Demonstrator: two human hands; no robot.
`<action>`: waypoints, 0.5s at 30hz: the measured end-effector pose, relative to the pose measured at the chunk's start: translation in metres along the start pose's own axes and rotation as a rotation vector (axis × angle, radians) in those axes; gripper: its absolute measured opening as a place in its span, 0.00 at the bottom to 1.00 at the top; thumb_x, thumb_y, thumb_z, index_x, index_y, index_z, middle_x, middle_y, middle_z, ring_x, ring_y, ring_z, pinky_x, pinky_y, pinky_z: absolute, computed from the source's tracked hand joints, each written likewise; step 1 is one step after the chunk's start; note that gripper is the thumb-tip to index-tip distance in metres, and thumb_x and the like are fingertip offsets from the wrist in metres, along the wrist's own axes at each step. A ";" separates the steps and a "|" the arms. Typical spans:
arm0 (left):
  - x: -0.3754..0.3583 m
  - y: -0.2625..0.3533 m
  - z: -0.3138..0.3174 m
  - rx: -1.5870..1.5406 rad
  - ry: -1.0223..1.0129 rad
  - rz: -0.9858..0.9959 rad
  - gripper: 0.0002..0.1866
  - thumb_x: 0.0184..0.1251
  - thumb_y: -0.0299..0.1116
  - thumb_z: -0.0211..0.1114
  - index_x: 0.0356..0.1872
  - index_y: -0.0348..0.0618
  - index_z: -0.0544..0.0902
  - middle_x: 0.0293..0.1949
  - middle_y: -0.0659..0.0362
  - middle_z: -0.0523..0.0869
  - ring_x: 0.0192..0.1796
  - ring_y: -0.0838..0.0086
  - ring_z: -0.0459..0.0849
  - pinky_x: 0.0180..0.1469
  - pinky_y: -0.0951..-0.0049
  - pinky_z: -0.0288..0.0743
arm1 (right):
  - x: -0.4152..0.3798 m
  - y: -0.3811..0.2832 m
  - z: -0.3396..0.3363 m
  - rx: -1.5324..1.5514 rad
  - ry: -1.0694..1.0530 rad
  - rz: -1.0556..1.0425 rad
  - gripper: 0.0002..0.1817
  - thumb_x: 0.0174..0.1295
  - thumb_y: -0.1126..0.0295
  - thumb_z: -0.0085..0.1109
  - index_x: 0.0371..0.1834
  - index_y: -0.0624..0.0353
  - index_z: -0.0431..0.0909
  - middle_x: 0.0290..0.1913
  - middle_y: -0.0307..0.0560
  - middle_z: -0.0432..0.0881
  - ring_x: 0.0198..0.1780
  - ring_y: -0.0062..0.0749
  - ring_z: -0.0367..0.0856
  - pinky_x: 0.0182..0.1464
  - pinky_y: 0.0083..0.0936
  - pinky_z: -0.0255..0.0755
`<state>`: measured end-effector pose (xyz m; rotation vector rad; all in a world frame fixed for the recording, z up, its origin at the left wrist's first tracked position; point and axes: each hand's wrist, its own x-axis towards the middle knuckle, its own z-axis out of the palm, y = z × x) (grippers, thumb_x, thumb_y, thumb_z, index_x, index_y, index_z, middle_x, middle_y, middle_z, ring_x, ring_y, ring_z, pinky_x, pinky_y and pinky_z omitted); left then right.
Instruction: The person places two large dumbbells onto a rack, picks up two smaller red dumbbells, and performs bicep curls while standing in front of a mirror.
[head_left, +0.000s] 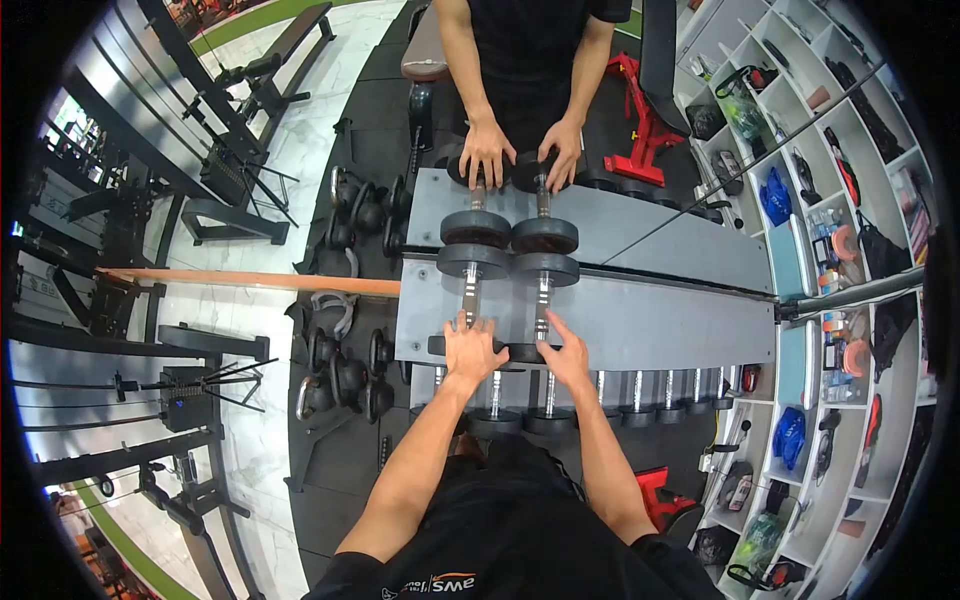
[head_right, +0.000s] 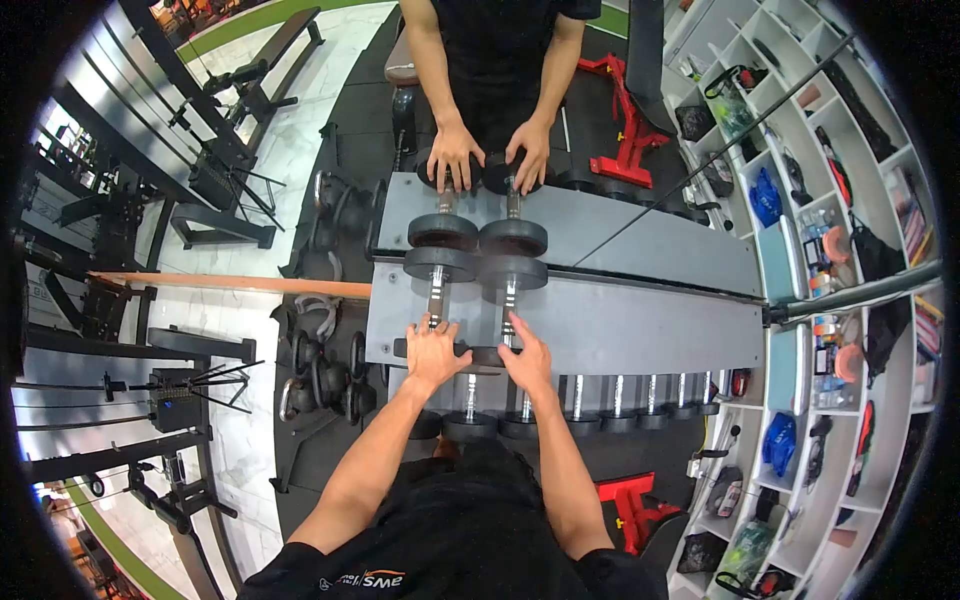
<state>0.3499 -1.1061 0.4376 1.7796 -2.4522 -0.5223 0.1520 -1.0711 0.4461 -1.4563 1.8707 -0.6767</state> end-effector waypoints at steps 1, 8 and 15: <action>0.001 0.000 0.000 0.002 0.002 -0.005 0.34 0.51 0.54 0.71 0.58 0.47 0.81 0.55 0.56 0.85 0.68 0.52 0.70 0.62 0.49 0.61 | 0.010 -0.006 0.000 -0.048 -0.054 0.096 0.39 0.54 0.61 0.63 0.74 0.48 0.65 0.67 0.58 0.74 0.67 0.51 0.73 0.70 0.40 0.64; 0.001 0.002 -0.003 0.017 -0.030 -0.020 0.33 0.53 0.54 0.69 0.61 0.54 0.80 0.56 0.61 0.85 0.69 0.55 0.68 0.65 0.47 0.59 | 0.083 0.012 0.032 0.160 -0.173 0.445 0.51 0.54 0.61 0.66 0.78 0.69 0.46 0.71 0.67 0.65 0.69 0.51 0.71 0.66 0.35 0.67; 0.003 0.000 0.000 0.027 -0.018 0.002 0.32 0.54 0.56 0.69 0.61 0.56 0.81 0.57 0.60 0.84 0.69 0.54 0.68 0.65 0.48 0.59 | 0.118 0.024 0.035 0.624 -0.189 0.717 0.36 0.56 0.62 0.65 0.68 0.56 0.63 0.49 0.56 0.78 0.43 0.47 0.81 0.38 0.46 0.78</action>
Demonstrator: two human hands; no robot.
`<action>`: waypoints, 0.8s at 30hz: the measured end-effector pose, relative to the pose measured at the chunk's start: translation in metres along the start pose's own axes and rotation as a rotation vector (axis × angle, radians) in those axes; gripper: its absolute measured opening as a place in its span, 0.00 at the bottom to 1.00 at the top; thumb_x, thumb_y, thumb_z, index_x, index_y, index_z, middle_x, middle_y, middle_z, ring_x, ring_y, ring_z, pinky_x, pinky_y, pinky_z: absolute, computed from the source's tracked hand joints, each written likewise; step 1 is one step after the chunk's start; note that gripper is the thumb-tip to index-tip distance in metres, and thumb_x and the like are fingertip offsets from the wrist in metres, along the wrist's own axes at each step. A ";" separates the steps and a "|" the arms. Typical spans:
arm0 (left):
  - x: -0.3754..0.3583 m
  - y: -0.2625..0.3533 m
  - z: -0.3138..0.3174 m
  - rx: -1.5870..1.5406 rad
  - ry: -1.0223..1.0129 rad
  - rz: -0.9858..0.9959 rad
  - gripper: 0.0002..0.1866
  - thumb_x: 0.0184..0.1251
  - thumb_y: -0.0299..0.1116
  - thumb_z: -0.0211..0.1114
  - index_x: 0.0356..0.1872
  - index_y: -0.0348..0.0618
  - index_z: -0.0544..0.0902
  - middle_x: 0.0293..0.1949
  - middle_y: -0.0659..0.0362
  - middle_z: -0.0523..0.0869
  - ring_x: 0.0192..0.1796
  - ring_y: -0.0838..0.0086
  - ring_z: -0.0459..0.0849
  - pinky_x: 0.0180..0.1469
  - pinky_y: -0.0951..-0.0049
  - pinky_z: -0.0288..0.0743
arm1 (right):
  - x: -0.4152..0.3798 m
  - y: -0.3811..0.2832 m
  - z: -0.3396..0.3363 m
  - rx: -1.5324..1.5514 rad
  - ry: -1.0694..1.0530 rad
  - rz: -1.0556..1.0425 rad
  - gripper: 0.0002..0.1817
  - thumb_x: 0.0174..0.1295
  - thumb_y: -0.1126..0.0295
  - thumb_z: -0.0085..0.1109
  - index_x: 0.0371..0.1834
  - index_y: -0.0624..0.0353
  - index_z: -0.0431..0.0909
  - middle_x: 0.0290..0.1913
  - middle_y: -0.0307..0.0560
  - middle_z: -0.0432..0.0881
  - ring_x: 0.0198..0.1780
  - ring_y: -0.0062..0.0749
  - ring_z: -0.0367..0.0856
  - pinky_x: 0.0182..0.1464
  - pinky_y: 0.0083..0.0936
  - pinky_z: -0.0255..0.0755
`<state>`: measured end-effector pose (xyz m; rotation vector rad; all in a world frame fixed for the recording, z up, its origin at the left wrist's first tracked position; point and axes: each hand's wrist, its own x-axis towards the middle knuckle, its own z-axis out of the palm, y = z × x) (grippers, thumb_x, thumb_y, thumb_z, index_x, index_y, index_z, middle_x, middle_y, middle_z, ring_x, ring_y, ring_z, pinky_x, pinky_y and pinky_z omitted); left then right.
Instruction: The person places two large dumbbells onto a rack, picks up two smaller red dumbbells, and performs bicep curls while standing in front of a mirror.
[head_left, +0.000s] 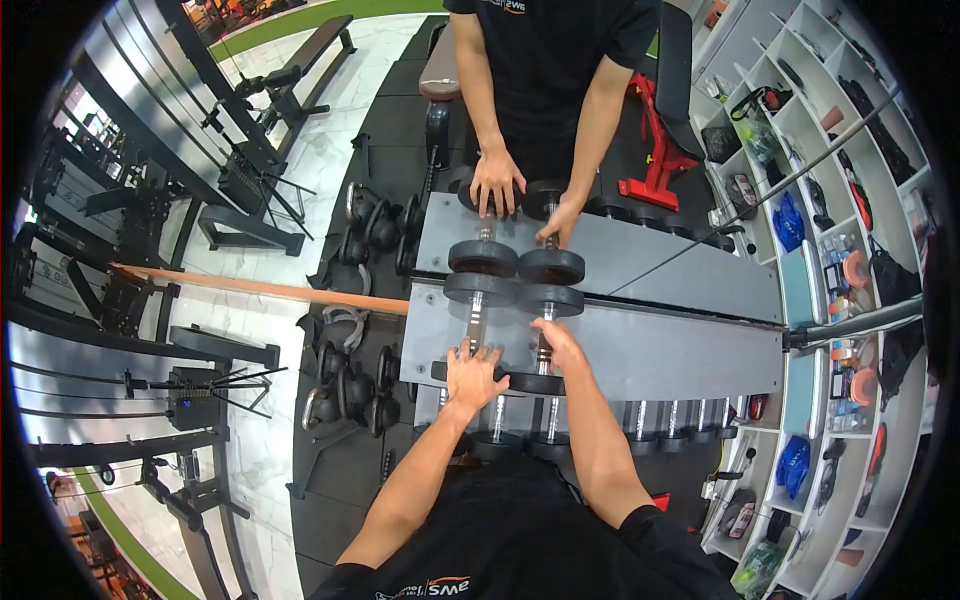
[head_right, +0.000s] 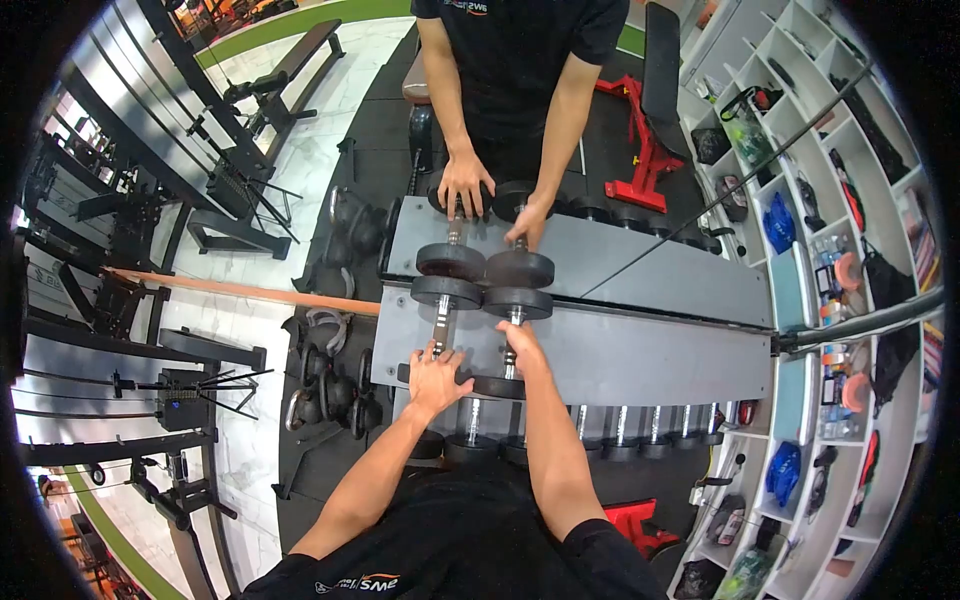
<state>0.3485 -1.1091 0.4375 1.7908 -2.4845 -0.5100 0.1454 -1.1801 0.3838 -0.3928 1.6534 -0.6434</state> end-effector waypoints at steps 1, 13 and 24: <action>0.001 -0.001 0.000 0.002 -0.010 0.004 0.32 0.54 0.56 0.68 0.61 0.56 0.81 0.57 0.60 0.84 0.69 0.53 0.68 0.65 0.48 0.59 | 0.010 0.002 -0.005 0.031 -0.043 0.038 0.33 0.57 0.62 0.65 0.66 0.53 0.65 0.48 0.54 0.80 0.41 0.44 0.82 0.37 0.44 0.78; 0.002 -0.002 0.006 0.005 0.071 0.012 0.30 0.52 0.55 0.70 0.57 0.57 0.83 0.58 0.59 0.83 0.69 0.53 0.70 0.64 0.50 0.62 | 0.021 0.007 0.001 0.218 -0.082 0.140 0.18 0.60 0.54 0.66 0.35 0.57 0.74 0.26 0.46 0.81 0.24 0.36 0.83 0.26 0.35 0.80; 0.005 0.006 -0.007 -0.068 0.070 -0.081 0.45 0.45 0.49 0.76 0.69 0.54 0.69 0.68 0.51 0.71 0.67 0.53 0.72 0.61 0.50 0.67 | 0.031 0.009 0.015 0.124 0.168 0.093 0.14 0.53 0.67 0.63 0.16 0.55 0.69 0.15 0.39 0.68 0.13 0.27 0.64 0.16 0.33 0.63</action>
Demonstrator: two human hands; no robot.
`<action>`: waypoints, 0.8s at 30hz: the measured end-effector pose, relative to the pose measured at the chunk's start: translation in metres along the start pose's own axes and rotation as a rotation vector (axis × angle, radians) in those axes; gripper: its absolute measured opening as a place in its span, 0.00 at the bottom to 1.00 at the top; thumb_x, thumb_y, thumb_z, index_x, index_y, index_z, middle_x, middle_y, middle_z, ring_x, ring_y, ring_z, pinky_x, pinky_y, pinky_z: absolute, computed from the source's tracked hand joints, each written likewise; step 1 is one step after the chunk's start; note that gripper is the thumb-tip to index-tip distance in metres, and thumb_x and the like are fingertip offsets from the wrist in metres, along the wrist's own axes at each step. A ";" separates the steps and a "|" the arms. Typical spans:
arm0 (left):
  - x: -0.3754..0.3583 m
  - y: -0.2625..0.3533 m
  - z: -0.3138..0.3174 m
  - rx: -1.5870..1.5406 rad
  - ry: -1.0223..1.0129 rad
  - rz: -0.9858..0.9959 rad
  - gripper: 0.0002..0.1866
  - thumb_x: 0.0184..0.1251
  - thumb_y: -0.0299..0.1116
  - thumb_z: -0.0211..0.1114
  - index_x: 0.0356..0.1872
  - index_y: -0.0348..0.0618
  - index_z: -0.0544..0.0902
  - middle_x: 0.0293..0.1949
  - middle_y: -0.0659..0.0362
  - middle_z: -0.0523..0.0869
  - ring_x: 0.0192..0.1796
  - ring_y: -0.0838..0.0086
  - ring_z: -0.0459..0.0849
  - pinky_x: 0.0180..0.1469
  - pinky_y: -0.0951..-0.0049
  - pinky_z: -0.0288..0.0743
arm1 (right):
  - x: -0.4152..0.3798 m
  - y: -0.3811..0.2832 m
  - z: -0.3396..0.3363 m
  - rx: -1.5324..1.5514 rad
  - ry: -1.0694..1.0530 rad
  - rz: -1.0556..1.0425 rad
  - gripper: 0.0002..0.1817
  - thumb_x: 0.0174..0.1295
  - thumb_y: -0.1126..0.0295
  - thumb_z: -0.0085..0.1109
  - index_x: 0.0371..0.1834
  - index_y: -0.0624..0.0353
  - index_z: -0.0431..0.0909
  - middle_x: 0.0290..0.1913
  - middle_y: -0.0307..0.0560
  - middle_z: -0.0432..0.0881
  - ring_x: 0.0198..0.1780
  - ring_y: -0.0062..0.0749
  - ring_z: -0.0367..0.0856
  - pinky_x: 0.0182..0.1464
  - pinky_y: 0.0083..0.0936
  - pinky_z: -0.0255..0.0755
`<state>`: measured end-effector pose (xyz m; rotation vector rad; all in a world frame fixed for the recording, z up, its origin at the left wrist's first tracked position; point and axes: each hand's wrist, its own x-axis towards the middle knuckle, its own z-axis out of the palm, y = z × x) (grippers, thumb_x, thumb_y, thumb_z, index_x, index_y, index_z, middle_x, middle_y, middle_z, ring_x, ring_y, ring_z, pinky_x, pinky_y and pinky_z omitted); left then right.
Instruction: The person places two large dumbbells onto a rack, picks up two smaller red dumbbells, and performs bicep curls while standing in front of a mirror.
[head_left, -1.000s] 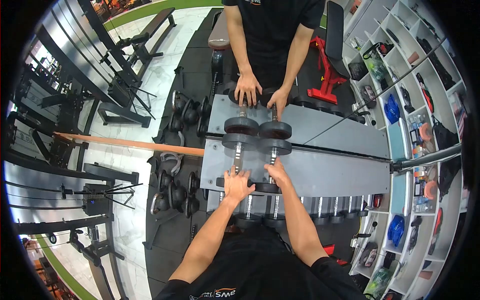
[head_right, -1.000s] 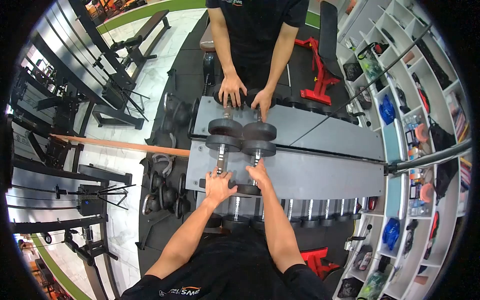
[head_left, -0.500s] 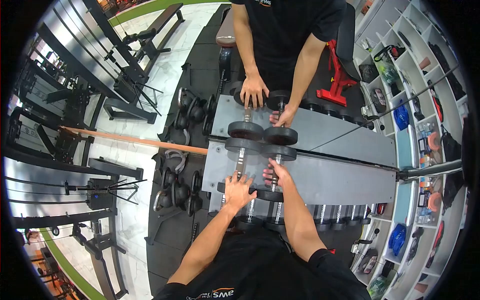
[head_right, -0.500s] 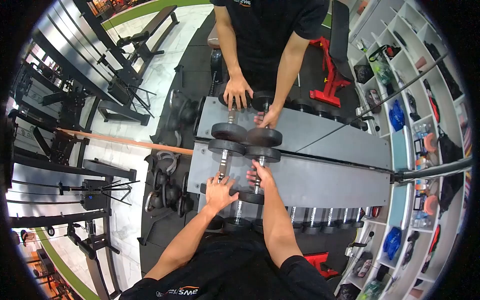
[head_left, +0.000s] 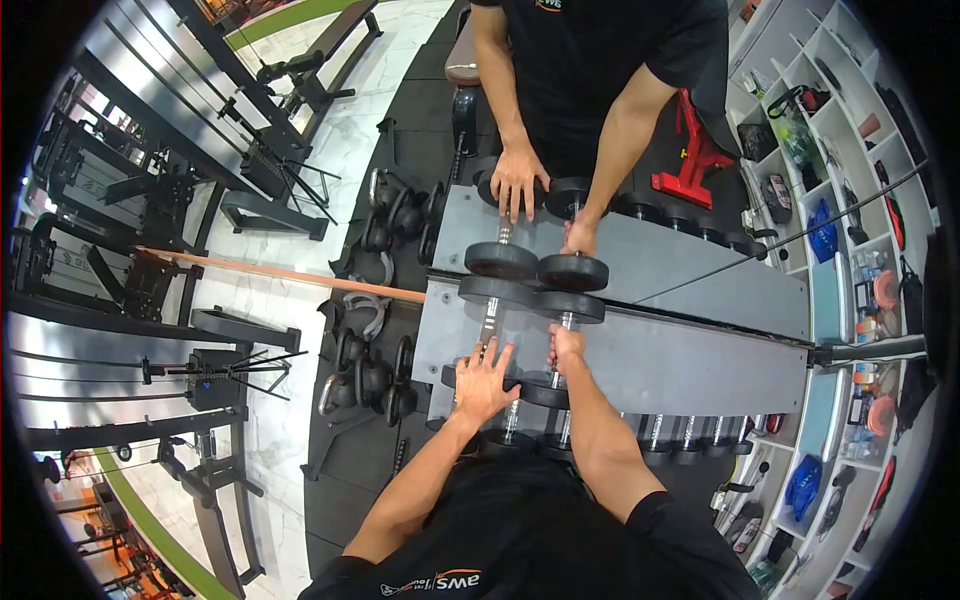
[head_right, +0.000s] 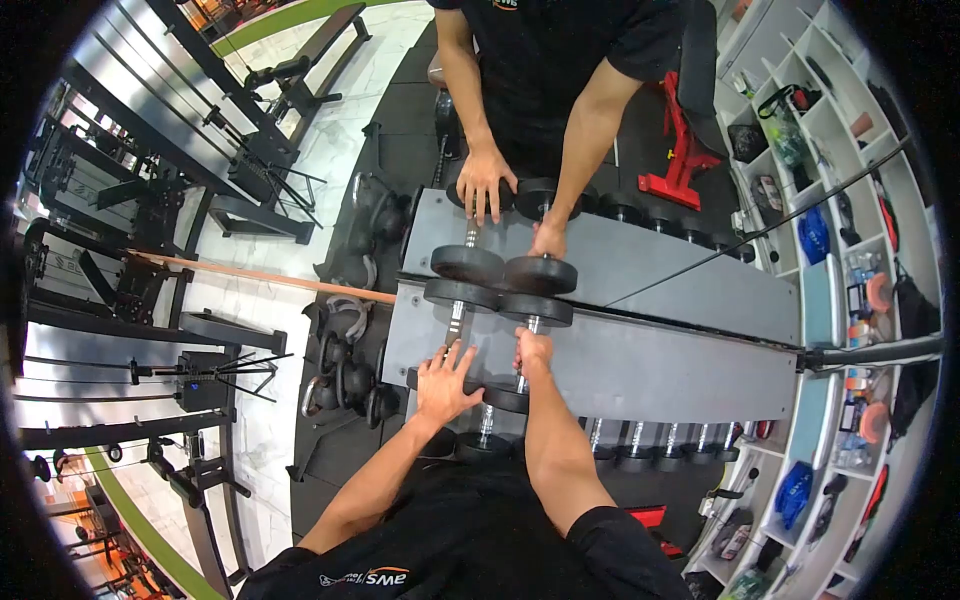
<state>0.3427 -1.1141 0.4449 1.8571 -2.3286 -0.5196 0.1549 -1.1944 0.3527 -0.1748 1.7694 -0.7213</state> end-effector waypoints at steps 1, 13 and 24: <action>0.002 0.002 -0.003 -0.027 -0.015 -0.042 0.47 0.44 0.48 0.77 0.70 0.53 0.67 0.68 0.50 0.70 0.67 0.53 0.72 0.62 0.51 0.67 | -0.002 -0.001 0.000 0.001 0.003 -0.006 0.14 0.53 0.67 0.63 0.16 0.55 0.68 0.15 0.39 0.67 0.12 0.27 0.64 0.15 0.32 0.62; 0.079 -0.055 0.042 -1.231 -0.275 -0.685 0.45 0.47 0.32 0.79 0.67 0.35 0.64 0.49 0.50 0.82 0.45 0.63 0.84 0.45 0.61 0.81 | 0.009 0.004 0.001 0.038 0.025 -0.011 0.16 0.55 0.68 0.64 0.16 0.61 0.69 0.13 0.43 0.69 0.10 0.30 0.65 0.12 0.32 0.59; 0.120 -0.075 0.063 -1.555 -0.649 -0.924 0.14 0.56 0.41 0.74 0.25 0.50 0.75 0.21 0.64 0.77 0.20 0.74 0.75 0.24 0.68 0.76 | 0.004 0.002 0.003 0.019 0.055 -0.018 0.15 0.53 0.70 0.61 0.14 0.57 0.67 0.12 0.40 0.66 0.10 0.29 0.62 0.13 0.32 0.58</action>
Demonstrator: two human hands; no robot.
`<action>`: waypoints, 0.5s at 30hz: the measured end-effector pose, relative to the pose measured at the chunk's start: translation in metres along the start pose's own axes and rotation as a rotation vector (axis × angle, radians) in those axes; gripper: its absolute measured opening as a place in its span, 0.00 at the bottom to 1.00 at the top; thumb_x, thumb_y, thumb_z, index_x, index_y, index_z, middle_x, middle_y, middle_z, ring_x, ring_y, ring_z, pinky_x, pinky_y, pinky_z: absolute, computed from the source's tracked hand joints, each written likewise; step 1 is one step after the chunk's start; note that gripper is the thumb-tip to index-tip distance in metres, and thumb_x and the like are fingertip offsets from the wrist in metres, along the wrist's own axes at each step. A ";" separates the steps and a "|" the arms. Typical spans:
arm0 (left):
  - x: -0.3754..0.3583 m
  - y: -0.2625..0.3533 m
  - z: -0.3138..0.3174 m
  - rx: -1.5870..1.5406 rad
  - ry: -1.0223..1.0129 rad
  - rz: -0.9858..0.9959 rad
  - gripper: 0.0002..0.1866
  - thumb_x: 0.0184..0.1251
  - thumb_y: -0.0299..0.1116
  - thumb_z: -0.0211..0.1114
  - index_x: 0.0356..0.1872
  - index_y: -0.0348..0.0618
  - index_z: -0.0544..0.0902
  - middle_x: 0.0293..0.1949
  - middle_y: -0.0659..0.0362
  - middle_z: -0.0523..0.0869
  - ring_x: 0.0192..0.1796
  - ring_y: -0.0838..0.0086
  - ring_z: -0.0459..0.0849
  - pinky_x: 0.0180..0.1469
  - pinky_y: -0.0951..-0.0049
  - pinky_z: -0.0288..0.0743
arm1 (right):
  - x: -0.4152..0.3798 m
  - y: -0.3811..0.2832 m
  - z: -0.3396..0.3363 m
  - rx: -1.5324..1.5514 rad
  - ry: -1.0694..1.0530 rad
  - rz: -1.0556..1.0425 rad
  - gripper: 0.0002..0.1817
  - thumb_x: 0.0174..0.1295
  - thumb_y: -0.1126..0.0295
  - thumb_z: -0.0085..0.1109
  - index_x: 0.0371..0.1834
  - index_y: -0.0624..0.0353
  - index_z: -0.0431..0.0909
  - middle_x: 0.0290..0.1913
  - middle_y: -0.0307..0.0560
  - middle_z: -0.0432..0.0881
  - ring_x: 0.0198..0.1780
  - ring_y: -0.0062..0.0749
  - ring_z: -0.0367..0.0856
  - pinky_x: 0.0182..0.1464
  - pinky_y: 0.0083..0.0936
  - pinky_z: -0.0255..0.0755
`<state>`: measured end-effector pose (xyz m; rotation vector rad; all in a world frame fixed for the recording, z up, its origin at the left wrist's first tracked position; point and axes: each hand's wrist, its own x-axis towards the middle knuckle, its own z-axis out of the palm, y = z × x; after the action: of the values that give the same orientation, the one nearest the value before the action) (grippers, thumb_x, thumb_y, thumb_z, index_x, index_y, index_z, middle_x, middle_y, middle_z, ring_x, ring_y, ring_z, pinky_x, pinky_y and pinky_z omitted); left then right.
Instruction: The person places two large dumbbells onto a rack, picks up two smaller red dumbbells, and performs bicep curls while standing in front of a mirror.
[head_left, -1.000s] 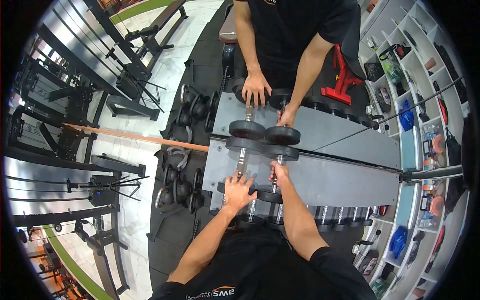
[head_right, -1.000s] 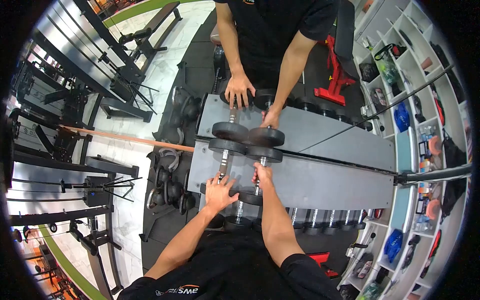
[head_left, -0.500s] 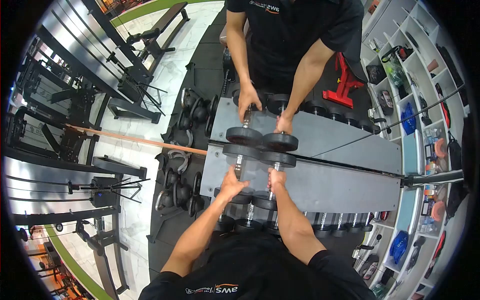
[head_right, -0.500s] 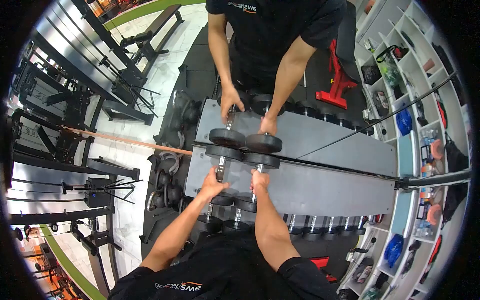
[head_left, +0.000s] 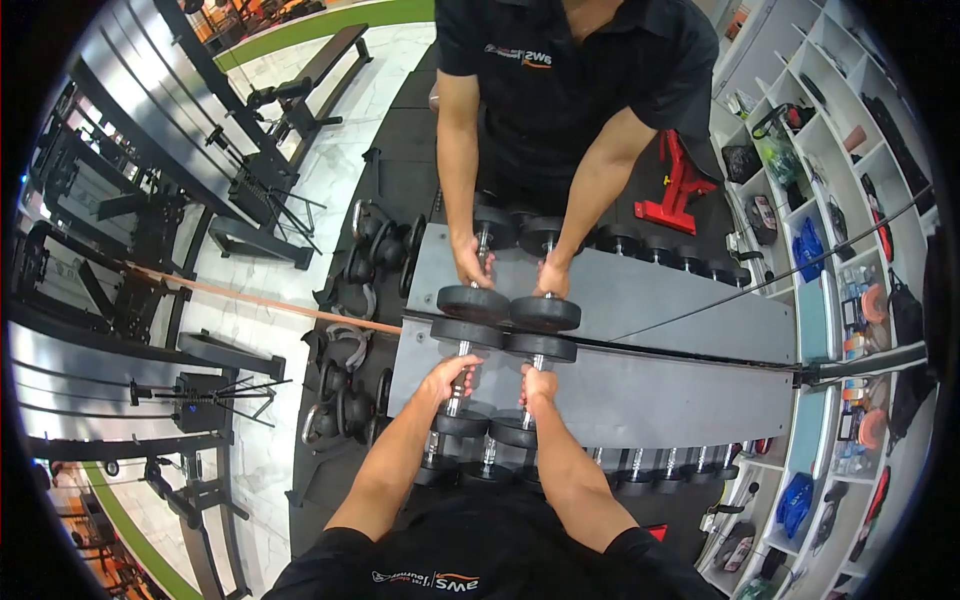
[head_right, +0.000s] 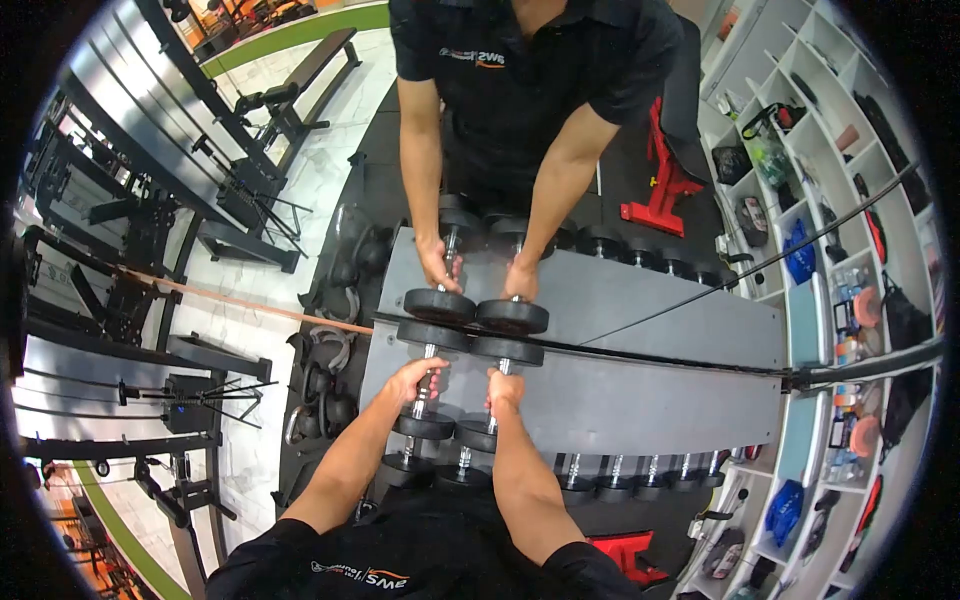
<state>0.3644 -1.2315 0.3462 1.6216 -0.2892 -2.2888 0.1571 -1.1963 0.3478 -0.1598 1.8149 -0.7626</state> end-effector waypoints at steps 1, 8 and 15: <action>0.005 0.000 -0.003 0.012 -0.026 -0.005 0.16 0.57 0.41 0.73 0.24 0.50 0.73 0.20 0.64 0.76 0.21 0.73 0.76 0.25 0.67 0.77 | 0.000 0.001 0.000 0.000 0.007 0.002 0.15 0.54 0.70 0.62 0.15 0.59 0.69 0.12 0.42 0.68 0.10 0.29 0.64 0.12 0.32 0.59; -0.014 0.005 0.019 0.081 0.053 0.062 0.23 0.57 0.49 0.75 0.42 0.41 0.80 0.35 0.53 0.87 0.29 0.65 0.86 0.30 0.66 0.81 | 0.001 -0.001 -0.001 -0.035 0.024 0.005 0.15 0.55 0.67 0.65 0.19 0.65 0.74 0.15 0.46 0.73 0.12 0.31 0.69 0.13 0.33 0.63; -0.026 0.007 0.026 0.206 0.127 0.110 0.24 0.56 0.50 0.76 0.38 0.38 0.81 0.31 0.53 0.84 0.28 0.63 0.85 0.31 0.62 0.81 | -0.008 -0.006 0.000 -0.028 0.043 0.000 0.14 0.53 0.68 0.63 0.15 0.58 0.69 0.13 0.41 0.68 0.10 0.29 0.64 0.13 0.32 0.59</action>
<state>0.3486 -1.2290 0.3799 1.7929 -0.5846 -2.1218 0.1587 -1.1972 0.3575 -0.1632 1.8673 -0.7457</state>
